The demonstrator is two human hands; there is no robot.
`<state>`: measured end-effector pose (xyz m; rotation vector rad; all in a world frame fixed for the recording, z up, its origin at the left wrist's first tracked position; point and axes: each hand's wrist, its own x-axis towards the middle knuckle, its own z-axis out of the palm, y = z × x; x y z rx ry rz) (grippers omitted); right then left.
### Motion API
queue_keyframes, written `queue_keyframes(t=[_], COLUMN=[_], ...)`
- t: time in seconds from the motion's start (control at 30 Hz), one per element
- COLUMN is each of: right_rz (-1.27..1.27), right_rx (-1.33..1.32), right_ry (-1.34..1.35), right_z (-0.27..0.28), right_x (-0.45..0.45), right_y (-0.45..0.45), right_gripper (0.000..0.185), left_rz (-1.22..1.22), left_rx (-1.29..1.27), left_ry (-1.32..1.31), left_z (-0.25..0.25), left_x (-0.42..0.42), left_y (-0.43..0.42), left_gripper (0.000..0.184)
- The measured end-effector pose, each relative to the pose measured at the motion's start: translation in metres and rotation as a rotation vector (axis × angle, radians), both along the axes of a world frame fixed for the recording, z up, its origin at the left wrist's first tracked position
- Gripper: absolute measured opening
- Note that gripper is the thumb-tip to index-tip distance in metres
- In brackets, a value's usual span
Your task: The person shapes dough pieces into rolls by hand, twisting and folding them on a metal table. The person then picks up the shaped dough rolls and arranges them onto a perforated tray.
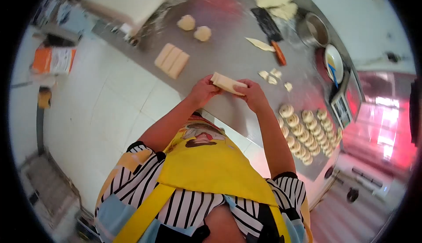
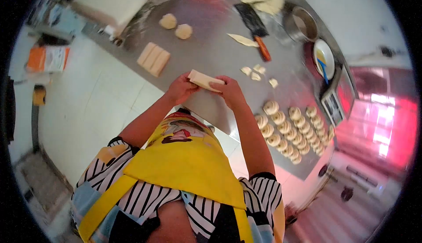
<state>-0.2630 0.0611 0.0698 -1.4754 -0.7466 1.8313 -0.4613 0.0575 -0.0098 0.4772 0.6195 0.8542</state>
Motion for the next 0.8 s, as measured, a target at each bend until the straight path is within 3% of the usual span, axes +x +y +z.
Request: queue_keyframes(t=[0.07,0.17,0.27,0.3,0.4,0.43,0.47,0.53,0.63,0.73,0.8], right_rz=[-0.020,-0.421,-0.455,-0.377,-0.116,-0.220,-0.236,-0.136,0.164,0.357,0.484], right_rx=[-0.070,-0.049,0.189,0.298,0.296,0.229,0.327,0.382,0.225,0.622,0.692], right_ry=[0.044,0.214,-0.167,-0.327,-0.415,-0.289,-0.448,-0.413,0.003,-0.324,-0.479], right_z=[-0.003,0.003,-0.038,-0.033,-0.005,0.011,0.006,0.034,0.058,0.045,0.057], right_x=[0.031,0.046,0.046,0.041,0.068,0.078,0.094,0.105,0.107,0.105,0.099], right_y=[-0.027,-0.066,-0.108,-0.119,-0.132,-0.131,-0.130,-0.123,-0.111,-0.107,-0.106], right_gripper=[0.031,0.029,0.025,0.025,0.028,0.032,0.039,0.047,0.044,0.038,0.032], left_rz=[-0.231,-0.212,-0.310,-0.331,-0.389,-0.418,-0.450,-0.629,-0.769,-0.924,-0.982], left_rx=[0.140,-0.025,-0.110,-0.080,-0.049,-0.078,-0.108,-0.134,-0.024,0.150,0.201], left_ry=[0.170,-0.141,-0.217,-0.118,0.081,0.082,0.084,-0.057,-0.050,0.225,0.313], left_z=[0.010,0.031,0.036,0.032,0.033,0.053,0.065,0.067,0.079,0.107,0.112], left_x=[0.021,0.059,0.099,0.109,0.124,0.121,0.118,0.113,0.111,0.104,0.098], left_y=[-0.003,-0.020,-0.037,-0.041,-0.051,-0.049,-0.050,-0.048,-0.048,-0.047,-0.047], left_gripper=[0.040,0.041,0.040,0.040,0.043,0.044,0.047,0.049,0.053,0.051,0.049])
